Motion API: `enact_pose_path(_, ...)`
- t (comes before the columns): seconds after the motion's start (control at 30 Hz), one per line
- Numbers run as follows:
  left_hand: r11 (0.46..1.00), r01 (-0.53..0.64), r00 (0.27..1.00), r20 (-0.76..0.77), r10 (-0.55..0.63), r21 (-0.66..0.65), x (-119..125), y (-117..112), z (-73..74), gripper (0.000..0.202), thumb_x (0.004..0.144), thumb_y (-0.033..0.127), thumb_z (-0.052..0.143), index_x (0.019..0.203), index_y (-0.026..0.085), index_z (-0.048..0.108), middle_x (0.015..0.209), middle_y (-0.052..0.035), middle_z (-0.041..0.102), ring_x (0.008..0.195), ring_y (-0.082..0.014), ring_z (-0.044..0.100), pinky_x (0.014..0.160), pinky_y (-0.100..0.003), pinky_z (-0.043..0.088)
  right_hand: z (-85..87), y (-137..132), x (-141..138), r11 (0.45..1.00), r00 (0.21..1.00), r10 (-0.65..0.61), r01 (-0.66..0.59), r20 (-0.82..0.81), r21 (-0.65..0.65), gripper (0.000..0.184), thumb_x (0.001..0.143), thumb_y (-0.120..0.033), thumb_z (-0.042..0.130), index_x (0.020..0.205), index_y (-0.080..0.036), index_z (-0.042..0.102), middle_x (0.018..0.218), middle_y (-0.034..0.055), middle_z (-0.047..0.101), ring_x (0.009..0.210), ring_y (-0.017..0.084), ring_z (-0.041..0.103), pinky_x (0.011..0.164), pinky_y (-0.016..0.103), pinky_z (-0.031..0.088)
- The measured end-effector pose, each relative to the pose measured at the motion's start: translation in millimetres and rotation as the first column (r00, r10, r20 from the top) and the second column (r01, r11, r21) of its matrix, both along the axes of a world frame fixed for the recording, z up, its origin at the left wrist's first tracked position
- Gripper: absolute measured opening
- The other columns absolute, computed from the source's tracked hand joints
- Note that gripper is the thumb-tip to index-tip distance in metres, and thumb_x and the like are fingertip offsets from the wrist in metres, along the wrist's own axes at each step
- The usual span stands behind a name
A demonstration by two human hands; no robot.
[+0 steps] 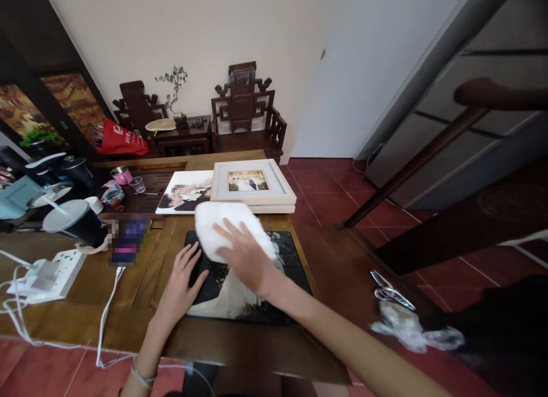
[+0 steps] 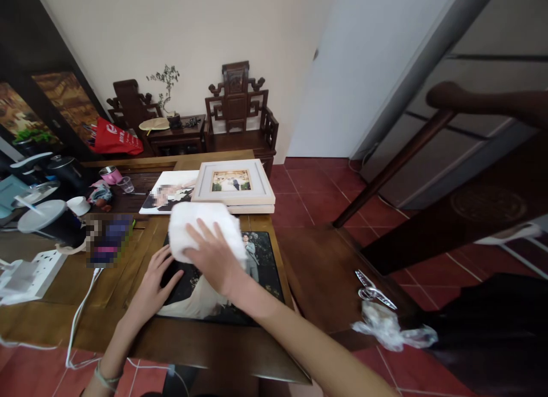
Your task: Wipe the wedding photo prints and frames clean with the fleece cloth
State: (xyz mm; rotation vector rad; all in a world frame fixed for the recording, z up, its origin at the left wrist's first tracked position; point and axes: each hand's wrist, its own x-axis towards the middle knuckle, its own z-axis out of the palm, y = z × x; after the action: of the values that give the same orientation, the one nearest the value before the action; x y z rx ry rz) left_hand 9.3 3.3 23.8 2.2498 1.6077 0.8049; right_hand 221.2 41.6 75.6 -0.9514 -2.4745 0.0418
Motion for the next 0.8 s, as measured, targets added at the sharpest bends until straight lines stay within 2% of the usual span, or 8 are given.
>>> enact_pose_path(0.13, 0.999, -0.019, 1.000, 0.007, 0.019, -0.049, -0.5, -0.7, 1.3, 0.032, 0.091, 0.033, 0.049, 0.118, 0.020, 0.061, 0.123, -0.0109, 0.061, 0.130, -0.0291, 0.041, 0.108, -0.050, 0.036, 1.8, 19.3, -49.5, 0.993, 0.981, 0.121, -0.119, 0.150, -0.023, 0.034, 0.087, -0.005, 0.043, 0.116, -0.018, 0.056, 0.143, 0.0136, 0.045, 0.138, 0.031, 0.029, 0.109, 0.054, 0.028)
enact_pose_path(0.23, 0.998, -0.030, 0.999, 0.021, 0.031, -0.048, -0.8, -0.2, 0.6, 0.034, 0.090, 0.033, 0.051, 0.120, 0.018, 0.061, 0.125, -0.0115, 0.061, 0.131, -0.0294, 0.040, 0.108, -0.050, 0.036, -6.6, 22.6, -50.5, 0.989, 0.977, 0.113, -0.094, 0.179, -0.112, 0.044, 0.083, 0.001, 0.040, 0.121, -0.016, 0.053, 0.139, 0.0151, 0.049, 0.135, 0.031, 0.034, 0.107, 0.055, 0.030)
enact_pose_path(0.3, 0.999, -0.018, 0.999, 0.026, 0.019, -0.050, -1.3, 0.8, -0.6, 0.038, 0.091, 0.034, 0.051, 0.124, 0.019, 0.058, 0.131, -0.0114, 0.057, 0.135, -0.0283, 0.037, 0.109, -0.050, 0.035, -13.3, 20.4, -34.4, 0.983, 0.979, 0.057, -0.021, 0.194, -0.181, 0.053, 0.076, 0.008, 0.037, 0.121, -0.016, 0.054, 0.139, 0.0155, 0.049, 0.135, 0.031, 0.033, 0.106, 0.058, 0.030)
enact_pose_path(0.4, 0.999, 0.008, 0.999, 0.037, -0.006, -0.040, -2.4, 2.2, -2.0, 0.042, 0.092, 0.034, 0.049, 0.131, 0.020, 0.052, 0.139, -0.0099, 0.052, 0.138, -0.0261, 0.032, 0.111, -0.050, 0.032, -24.0, 13.9, 9.9, 0.965, 0.981, -0.030, 0.078, 0.189, -0.251, 0.064, 0.067, 0.013, 0.035, 0.120, -0.017, 0.055, 0.141, 0.0156, 0.046, 0.138, 0.030, 0.030, 0.106, 0.060, 0.027)
enact_pose_path(0.53, 0.999, 0.006, 0.999, 0.040, -0.005, -0.041, -2.5, 2.0, -2.1, 0.041, 0.092, 0.034, 0.048, 0.130, 0.022, 0.053, 0.140, -0.0095, 0.051, 0.139, -0.0254, 0.032, 0.110, -0.051, 0.033, -38.7, 7.9, 79.7, 0.960, 0.974, -0.171, 0.199, 0.147, -0.199, 0.066, 0.058, 0.014, 0.033, 0.113, -0.013, 0.058, 0.139, 0.0187, 0.047, 0.139, 0.029, 0.028, 0.108, 0.059, 0.027)
enact_pose_path(0.6, 0.999, -0.007, 0.999, 0.040, 0.009, -0.048, -1.7, 1.3, -2.0, 0.039, 0.092, 0.035, 0.049, 0.129, 0.023, 0.054, 0.140, -0.0093, 0.051, 0.138, -0.0254, 0.033, 0.109, -0.051, 0.034, -44.6, 2.1, 102.9, 0.960, 0.965, -0.205, 0.230, 0.163, -0.159, 0.062, 0.056, 0.014, 0.032, 0.105, -0.012, 0.060, 0.139, 0.0200, 0.048, 0.138, 0.029, 0.028, 0.107, 0.058, 0.030)
enact_pose_path(0.7, 0.998, -0.032, 0.999, 0.037, 0.034, -0.047, -0.1, 0.7, -2.5, 0.036, 0.092, 0.035, 0.049, 0.126, 0.024, 0.055, 0.139, -0.0093, 0.052, 0.138, -0.0253, 0.034, 0.108, -0.051, 0.034, -51.4, -24.6, 111.2, 0.981, 0.973, -0.145, 0.165, 0.180, -0.103, 0.054, 0.057, 0.013, 0.033, 0.095, -0.013, 0.062, 0.141, 0.0183, 0.046, 0.140, 0.030, 0.023, 0.107, 0.060, 0.030)
enact_pose_path(0.8, 0.998, -0.036, 0.999, 0.015, 0.036, -0.050, 0.1, -0.1, -3.2, 0.037, 0.093, 0.034, 0.047, 0.128, 0.024, 0.052, 0.141, -0.0089, 0.050, 0.138, -0.0247, 0.032, 0.109, -0.051, 0.031, -55.7, -72.7, 97.4, 0.995, 0.988, -0.096, 0.099, 0.124, -0.022, 0.042, 0.066, 0.010, 0.037, 0.084, -0.018, 0.062, 0.143, 0.0111, 0.045, 0.141, 0.028, 0.019, 0.108, 0.061, 0.028)
